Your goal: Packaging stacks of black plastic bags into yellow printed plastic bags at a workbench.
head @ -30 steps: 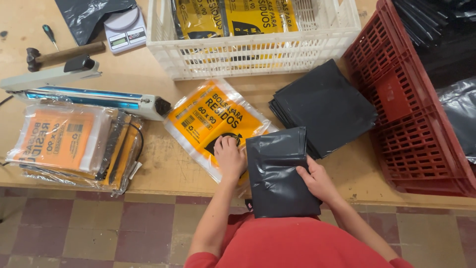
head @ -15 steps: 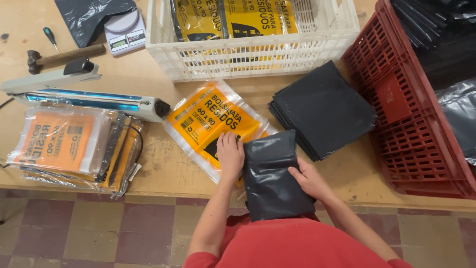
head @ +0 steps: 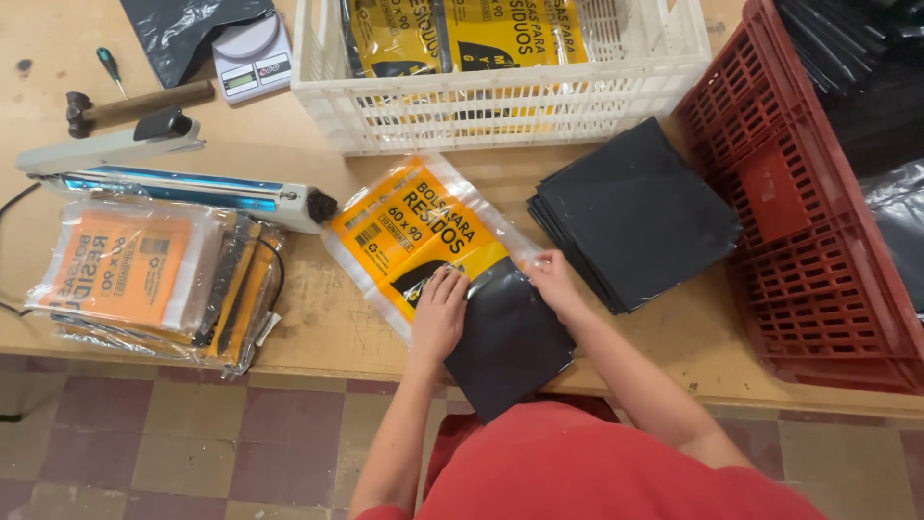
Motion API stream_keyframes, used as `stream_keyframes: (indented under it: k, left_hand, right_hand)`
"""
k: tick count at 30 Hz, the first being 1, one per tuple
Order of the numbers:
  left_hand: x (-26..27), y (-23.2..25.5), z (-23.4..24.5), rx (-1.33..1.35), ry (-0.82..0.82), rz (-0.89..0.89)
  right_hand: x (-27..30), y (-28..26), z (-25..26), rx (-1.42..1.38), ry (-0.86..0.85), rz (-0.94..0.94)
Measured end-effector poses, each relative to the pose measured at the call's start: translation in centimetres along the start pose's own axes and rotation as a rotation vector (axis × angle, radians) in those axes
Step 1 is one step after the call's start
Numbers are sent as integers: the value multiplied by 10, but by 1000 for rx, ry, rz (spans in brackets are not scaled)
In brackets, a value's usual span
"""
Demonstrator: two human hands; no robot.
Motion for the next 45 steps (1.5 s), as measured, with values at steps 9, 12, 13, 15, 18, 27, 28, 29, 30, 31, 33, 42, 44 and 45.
stream_keyframes:
  k: [9, 12, 13, 15, 18, 27, 28, 29, 30, 31, 33, 42, 44, 45]
  left_hand:
    - [77, -51, 54, -392, 97, 258]
    - [95, -39, 39, -462, 41, 158]
    - [101, -31, 45, -468, 46, 163]
    - [127, -30, 16, -115, -330, 358]
    - [158, -1, 6, 17, -558, 438]
    - [32, 36, 175, 88, 211, 159]
    - [18, 47, 185, 88, 210, 151]
    - [3, 60, 193, 1, 189, 115]
    - [-10, 74, 201, -87, 166, 85]
    - [-21, 79, 204, -88, 165, 81]
    - [-47, 105, 219, -249, 272, -88]
    - [-205, 86, 248, -199, 316, -207]
    - [-255, 75, 257, -293, 404, -270]
    - [-278, 73, 263, -390, 490, -325]
  right_hand:
    - [-12, -57, -32, -11, -249, -101]
    - [8, -74, -13, 157, -281, -40]
    - [20, -79, 1, 158, -286, -32]
    - [50, -105, 19, 312, -413, 241]
    - [41, -4, 24, 453, -567, 477]
    - [142, -178, 43, -224, -781, 253]
    - [154, -204, 46, -229, -775, 257]
    - [166, -233, 52, -310, -764, 278]
    - [179, -262, 57, -389, -756, 296]
    - [188, -274, 60, -392, -755, 296]
    - [213, -324, 81, -545, -714, 570]
    - [143, -262, 159, -77, -77, 533]
    - [113, -205, 154, 200, 63, 612]
    - [100, -178, 152, 480, 195, 678]
Point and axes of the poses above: each hand's wrist, its own x-axis away from the middle knuckle, its own z-axis out of the back of the hand, y = z × x, the point moved 10 cm from there along -x, towards the middle knuckle, and after that the axes turned 8 degrees about y, right-handed, at the moved point
